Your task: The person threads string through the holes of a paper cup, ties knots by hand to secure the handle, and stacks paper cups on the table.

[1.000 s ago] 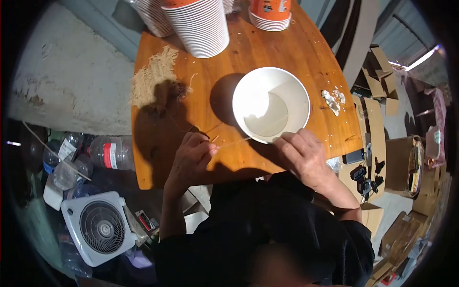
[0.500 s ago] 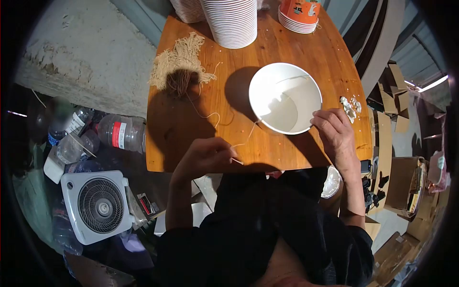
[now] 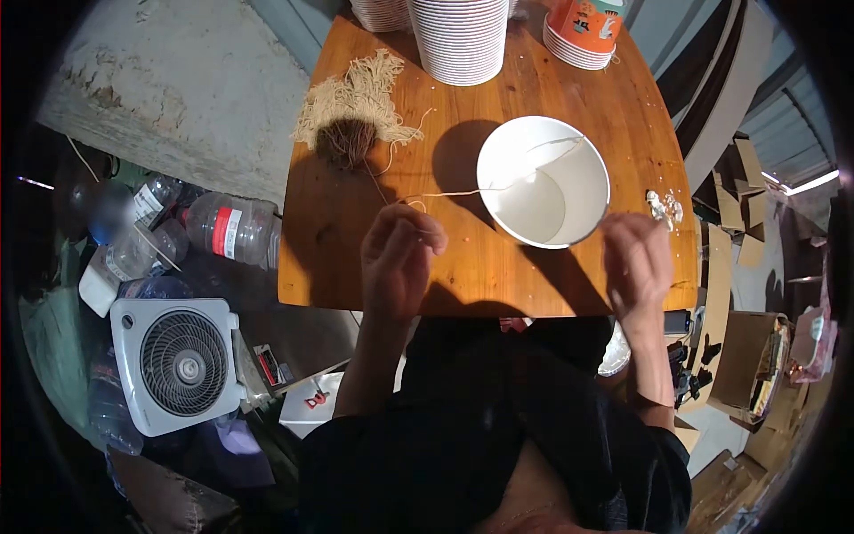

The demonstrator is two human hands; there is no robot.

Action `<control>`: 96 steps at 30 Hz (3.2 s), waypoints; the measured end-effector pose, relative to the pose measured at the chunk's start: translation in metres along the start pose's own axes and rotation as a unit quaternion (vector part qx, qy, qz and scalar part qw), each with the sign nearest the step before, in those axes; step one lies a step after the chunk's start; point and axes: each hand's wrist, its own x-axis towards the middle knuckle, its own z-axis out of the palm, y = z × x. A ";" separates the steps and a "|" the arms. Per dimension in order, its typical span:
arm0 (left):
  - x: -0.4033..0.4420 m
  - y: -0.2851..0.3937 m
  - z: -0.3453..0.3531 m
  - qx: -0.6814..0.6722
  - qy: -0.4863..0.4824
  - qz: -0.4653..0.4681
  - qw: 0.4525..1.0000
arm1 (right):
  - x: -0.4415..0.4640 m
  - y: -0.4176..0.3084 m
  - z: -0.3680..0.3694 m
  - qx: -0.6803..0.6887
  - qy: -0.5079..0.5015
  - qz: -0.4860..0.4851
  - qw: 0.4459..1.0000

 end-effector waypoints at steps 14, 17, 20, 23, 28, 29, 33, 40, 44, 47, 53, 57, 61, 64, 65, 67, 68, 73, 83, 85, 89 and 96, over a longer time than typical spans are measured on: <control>-0.020 -0.013 0.042 0.307 0.026 -0.043 0.950 | 0.023 -0.055 0.040 0.197 -0.064 0.014 0.978; -0.020 -0.014 0.044 0.318 0.021 -0.046 0.947 | 0.021 -0.056 0.042 0.197 -0.062 0.004 0.978; -0.022 -0.013 0.042 0.319 0.010 -0.052 0.946 | 0.019 -0.057 0.045 0.178 -0.035 -0.012 0.983; -0.022 -0.015 0.039 0.318 0.003 -0.019 0.948 | 0.020 -0.059 0.047 0.174 -0.030 0.003 0.984; -0.015 -0.005 0.032 0.437 0.072 0.175 0.879 | 0.022 -0.060 0.052 0.172 -0.038 -0.013 0.984; -0.017 0.003 0.038 0.480 0.031 0.146 0.864 | 0.023 -0.061 0.053 0.172 -0.040 -0.014 0.984; -0.032 -0.001 0.047 0.393 -0.031 -0.030 0.919 | 0.025 -0.064 0.054 0.168 -0.047 -0.037 0.984; -0.028 0.007 0.046 0.508 -0.079 -0.079 0.854 | 0.021 -0.066 0.049 0.156 -0.053 -0.044 0.985; -0.023 0.009 0.042 0.580 -0.128 0.014 0.805 | 0.018 -0.066 0.050 0.149 -0.047 -0.046 0.987; -0.021 0.006 0.044 0.600 -0.136 0.111 0.780 | 0.021 -0.067 0.051 0.137 -0.047 -0.042 0.989; -0.017 0.000 0.053 0.594 -0.093 0.165 0.782 | 0.026 -0.066 0.060 0.116 -0.029 -0.039 0.992; -0.015 0.002 0.050 0.598 -0.099 0.156 0.780 | 0.028 -0.064 0.062 0.110 -0.037 -0.041 0.992; -0.004 0.006 0.042 0.607 -0.104 0.201 0.762 | 0.032 -0.058 0.055 0.089 -0.048 -0.043 0.994; 0.013 0.032 0.025 0.639 -0.035 0.237 0.731 | 0.028 -0.048 0.047 0.037 -0.038 -0.020 0.998; 0.019 0.038 0.024 0.649 0.016 0.257 0.715 | 0.025 -0.047 0.045 0.007 -0.054 -0.008 0.998; 0.032 0.047 0.016 0.650 0.037 0.284 0.704 | 0.020 -0.043 0.044 -0.003 -0.074 -0.006 0.997; 0.036 0.049 0.014 0.650 0.055 0.310 0.692 | 0.018 -0.042 0.045 -0.015 -0.092 -0.003 0.996; 0.025 -0.001 0.007 0.726 -0.064 0.313 0.609 | 0.015 -0.043 0.049 -0.014 -0.121 0.007 0.993; 0.009 -0.040 0.010 0.695 -0.077 0.279 0.658 | 0.029 -0.041 0.045 0.064 -0.229 0.071 0.969; 0.009 -0.041 0.009 0.698 -0.076 0.284 0.653 | 0.031 -0.040 0.046 0.078 -0.236 0.084 0.965; 0.007 -0.042 0.011 0.698 -0.050 0.284 0.655 | 0.033 -0.039 0.047 0.105 -0.244 0.091 0.960; 0.007 -0.049 0.009 0.695 -0.041 0.275 0.663 | 0.031 -0.035 0.048 0.119 -0.260 0.093 0.954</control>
